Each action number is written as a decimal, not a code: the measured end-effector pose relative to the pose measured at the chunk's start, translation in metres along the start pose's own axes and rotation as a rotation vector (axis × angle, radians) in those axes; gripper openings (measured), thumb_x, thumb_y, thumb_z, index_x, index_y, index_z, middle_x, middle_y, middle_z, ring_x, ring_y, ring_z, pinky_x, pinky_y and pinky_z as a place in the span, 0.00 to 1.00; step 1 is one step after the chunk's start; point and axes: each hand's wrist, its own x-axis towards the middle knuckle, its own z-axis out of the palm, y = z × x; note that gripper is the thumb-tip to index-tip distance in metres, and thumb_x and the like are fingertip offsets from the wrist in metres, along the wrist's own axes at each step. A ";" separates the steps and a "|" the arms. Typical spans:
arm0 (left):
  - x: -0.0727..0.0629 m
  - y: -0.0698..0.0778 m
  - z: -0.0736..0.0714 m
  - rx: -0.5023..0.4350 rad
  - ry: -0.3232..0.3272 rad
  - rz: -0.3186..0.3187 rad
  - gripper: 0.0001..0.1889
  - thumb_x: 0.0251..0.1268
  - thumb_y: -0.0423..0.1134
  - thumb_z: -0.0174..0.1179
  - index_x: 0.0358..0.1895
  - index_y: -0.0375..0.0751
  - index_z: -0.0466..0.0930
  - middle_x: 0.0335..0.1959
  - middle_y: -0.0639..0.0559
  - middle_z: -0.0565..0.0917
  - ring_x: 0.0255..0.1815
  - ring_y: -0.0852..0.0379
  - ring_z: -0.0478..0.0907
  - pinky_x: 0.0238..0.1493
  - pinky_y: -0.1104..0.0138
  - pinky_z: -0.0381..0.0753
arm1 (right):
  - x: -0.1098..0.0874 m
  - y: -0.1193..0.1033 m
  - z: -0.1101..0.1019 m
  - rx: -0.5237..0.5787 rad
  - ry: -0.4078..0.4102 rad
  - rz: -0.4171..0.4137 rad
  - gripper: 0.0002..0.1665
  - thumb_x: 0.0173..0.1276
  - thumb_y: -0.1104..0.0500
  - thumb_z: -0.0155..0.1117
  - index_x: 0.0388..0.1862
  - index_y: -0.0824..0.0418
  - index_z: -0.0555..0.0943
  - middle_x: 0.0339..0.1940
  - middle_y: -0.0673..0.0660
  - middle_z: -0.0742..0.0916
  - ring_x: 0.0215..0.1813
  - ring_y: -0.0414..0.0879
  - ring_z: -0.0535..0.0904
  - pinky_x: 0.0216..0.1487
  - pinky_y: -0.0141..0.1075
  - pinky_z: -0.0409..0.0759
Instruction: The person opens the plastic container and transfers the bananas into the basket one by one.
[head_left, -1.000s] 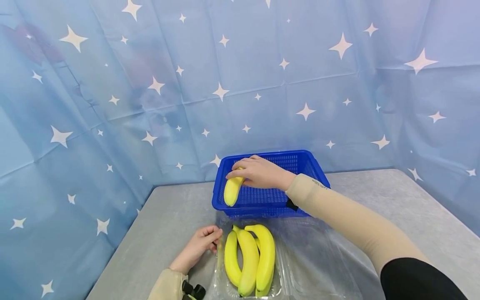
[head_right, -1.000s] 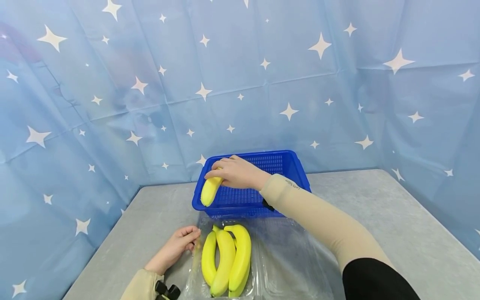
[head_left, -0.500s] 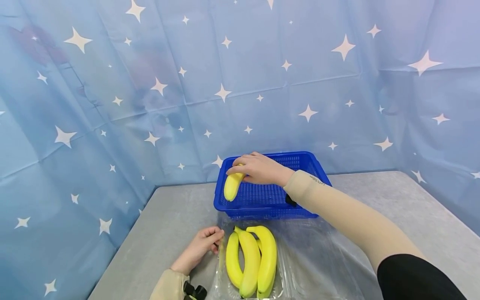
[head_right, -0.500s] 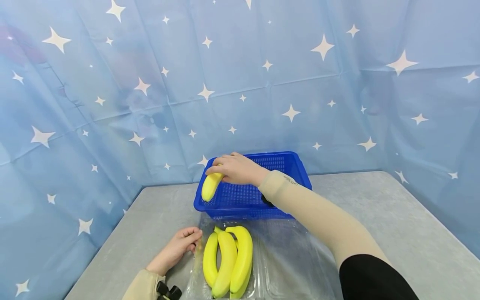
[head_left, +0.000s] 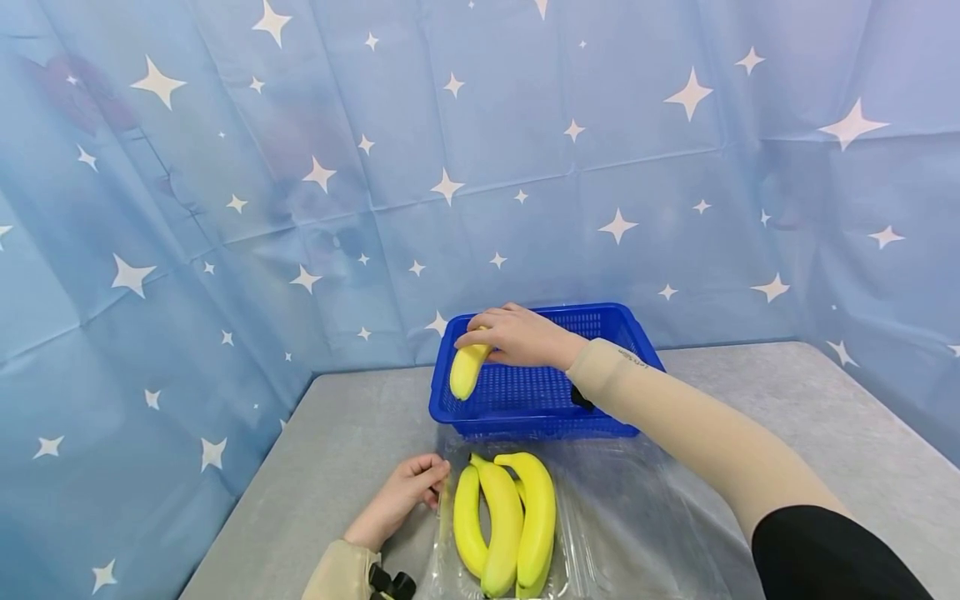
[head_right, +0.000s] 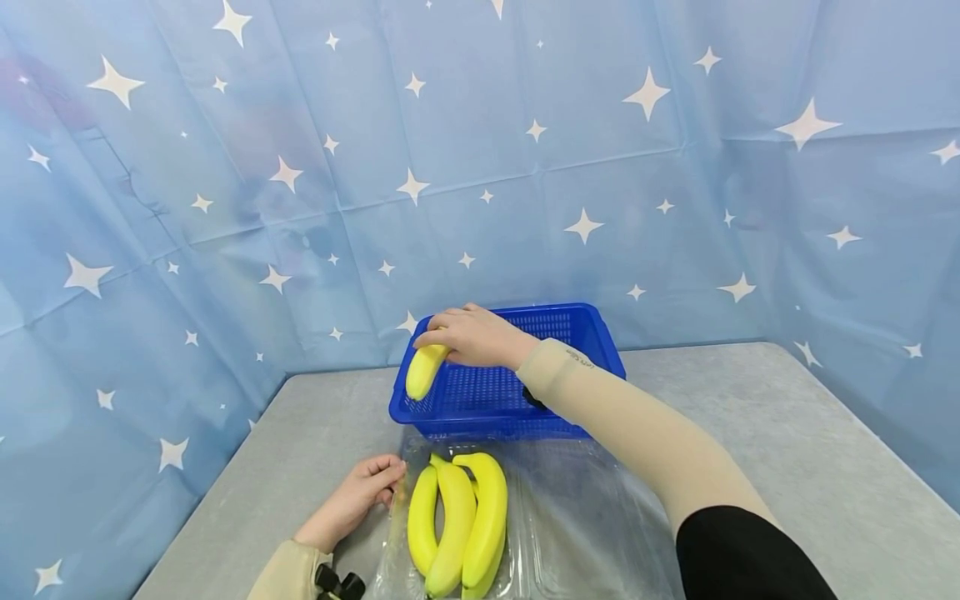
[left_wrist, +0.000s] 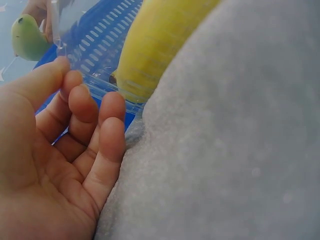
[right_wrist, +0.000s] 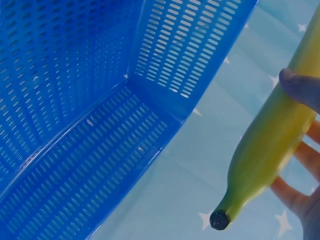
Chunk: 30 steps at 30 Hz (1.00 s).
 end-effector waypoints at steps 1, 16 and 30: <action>0.000 0.000 0.000 -0.001 -0.001 -0.001 0.10 0.72 0.41 0.57 0.32 0.40 0.77 0.24 0.54 0.76 0.21 0.62 0.72 0.25 0.71 0.77 | 0.000 0.000 0.000 0.003 0.000 0.001 0.29 0.61 0.55 0.73 0.61 0.45 0.77 0.56 0.53 0.81 0.60 0.50 0.75 0.57 0.51 0.74; -0.001 0.003 0.001 0.005 0.004 -0.004 0.10 0.72 0.41 0.56 0.32 0.40 0.77 0.24 0.54 0.76 0.21 0.61 0.73 0.24 0.70 0.77 | 0.002 0.007 0.008 0.026 -0.033 0.036 0.28 0.62 0.56 0.72 0.61 0.46 0.78 0.56 0.53 0.81 0.59 0.50 0.75 0.58 0.53 0.73; -0.001 0.003 0.001 0.003 -0.003 -0.010 0.11 0.72 0.41 0.56 0.32 0.40 0.77 0.24 0.54 0.77 0.21 0.61 0.73 0.25 0.70 0.77 | 0.010 0.020 0.016 0.052 -0.053 0.097 0.27 0.63 0.57 0.71 0.62 0.48 0.78 0.58 0.54 0.81 0.62 0.52 0.74 0.60 0.55 0.71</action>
